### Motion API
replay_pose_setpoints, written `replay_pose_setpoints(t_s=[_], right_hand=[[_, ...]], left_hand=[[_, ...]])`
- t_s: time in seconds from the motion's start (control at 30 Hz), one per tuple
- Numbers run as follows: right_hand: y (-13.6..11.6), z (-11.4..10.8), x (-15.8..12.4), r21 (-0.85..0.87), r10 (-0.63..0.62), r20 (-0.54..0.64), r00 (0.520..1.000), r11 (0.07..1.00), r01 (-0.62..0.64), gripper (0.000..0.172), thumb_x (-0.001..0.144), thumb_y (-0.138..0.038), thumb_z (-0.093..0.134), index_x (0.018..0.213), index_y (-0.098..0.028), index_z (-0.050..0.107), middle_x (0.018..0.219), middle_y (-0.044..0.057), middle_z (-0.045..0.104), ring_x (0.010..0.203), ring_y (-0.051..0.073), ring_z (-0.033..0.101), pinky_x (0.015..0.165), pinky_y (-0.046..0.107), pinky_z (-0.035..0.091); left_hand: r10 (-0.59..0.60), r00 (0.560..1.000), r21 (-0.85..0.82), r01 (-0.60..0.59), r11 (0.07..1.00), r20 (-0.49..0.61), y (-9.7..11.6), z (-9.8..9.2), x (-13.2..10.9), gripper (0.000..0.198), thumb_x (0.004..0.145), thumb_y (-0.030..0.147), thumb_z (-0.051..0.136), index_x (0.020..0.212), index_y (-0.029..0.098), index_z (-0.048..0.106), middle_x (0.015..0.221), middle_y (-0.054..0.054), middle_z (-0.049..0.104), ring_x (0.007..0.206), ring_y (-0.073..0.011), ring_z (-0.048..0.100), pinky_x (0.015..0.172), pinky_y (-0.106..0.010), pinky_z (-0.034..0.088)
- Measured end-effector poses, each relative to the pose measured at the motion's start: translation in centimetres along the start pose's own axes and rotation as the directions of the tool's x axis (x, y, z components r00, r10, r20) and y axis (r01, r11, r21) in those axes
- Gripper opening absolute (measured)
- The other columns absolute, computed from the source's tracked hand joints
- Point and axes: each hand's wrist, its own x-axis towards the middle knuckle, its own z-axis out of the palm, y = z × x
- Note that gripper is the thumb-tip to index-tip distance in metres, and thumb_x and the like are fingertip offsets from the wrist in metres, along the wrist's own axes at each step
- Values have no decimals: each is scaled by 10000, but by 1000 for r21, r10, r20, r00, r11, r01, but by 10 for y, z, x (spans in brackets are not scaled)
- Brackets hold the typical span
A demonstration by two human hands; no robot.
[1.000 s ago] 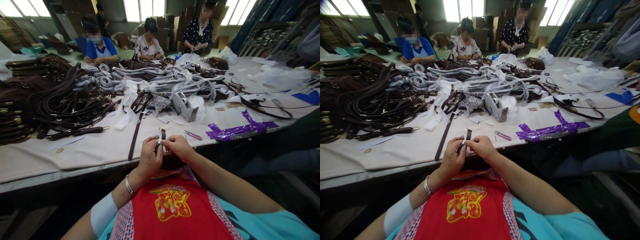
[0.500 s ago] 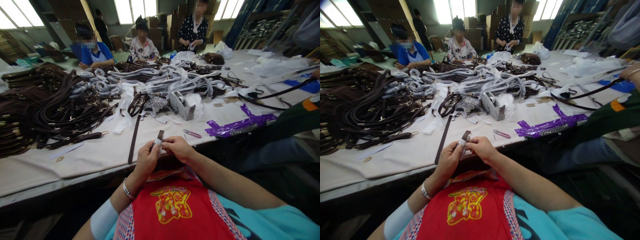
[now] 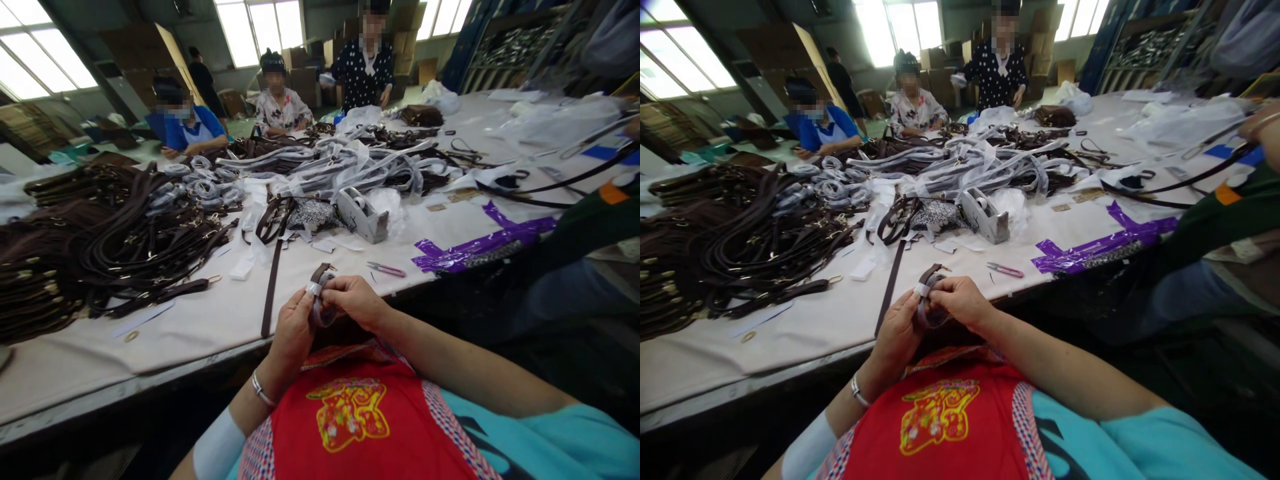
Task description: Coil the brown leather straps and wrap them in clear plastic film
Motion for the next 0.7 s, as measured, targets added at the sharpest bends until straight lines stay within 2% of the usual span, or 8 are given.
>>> replay_pose_setpoints(t_s=[0.13,0.3,0.4,0.47,0.53,0.6,0.7], right_hand=[[-1,5,-1,-122,-31,-49,998,992,25,193,684,-324,674,625,-141,664,597,-5,629,548,113,529,551,236,424],[3,8,2,-158,-29,-65,997,987,18,240,716,-376,670,641,-148,673,576,-4,588,531,118,464,492,240,342],[8,6,8,-177,3,-104,995,984,-21,269,657,-390,743,587,-156,630,529,-16,531,501,104,394,470,244,273],[13,4,9,-108,52,-118,992,992,-64,293,602,-379,796,584,-166,596,497,-41,466,481,88,341,453,236,222],[20,1,8,96,130,-39,991,987,-125,322,584,-378,821,613,-182,567,488,-72,402,449,63,274,434,221,178],[28,-3,6,344,188,128,974,912,-222,347,589,-386,831,646,-197,546,471,-104,333,406,38,185,410,206,138],[34,-8,4,508,167,370,914,787,-350,353,604,-413,845,685,-211,567,426,-124,263,358,26,136,379,194,128]], left_hand=[[15,1000,154,-14,988,-6,2,-3,-3,383,923,485,578,1113,160,647,975,-89,720,873,-200,674,802,-325,561],[140,990,368,-138,920,20,5,-5,-7,426,951,500,534,1175,173,689,1096,-117,714,1017,-253,657,928,-365,531],[226,970,449,-243,860,91,2,-7,-5,461,959,502,507,1264,194,666,1217,-137,690,1139,-288,630,1027,-399,491],[274,955,525,-291,800,112,-3,-11,-3,494,953,505,507,1318,199,637,1282,-149,666,1203,-307,603,1088,-423,452],[328,943,595,-292,749,51,-12,-17,-1,518,941,515,512,1332,197,629,1307,-162,654,1223,-323,593,1106,-442,441],[396,918,647,-306,698,7,-23,-23,-1,513,945,503,496,1337,198,627,1315,-171,647,1226,-327,593,1108,-453,444],[466,880,704,-389,595,93,-35,-31,-2,492,942,428,513,1378,214,591,1345,-174,623,1242,-330,583,1099,-468,460]])
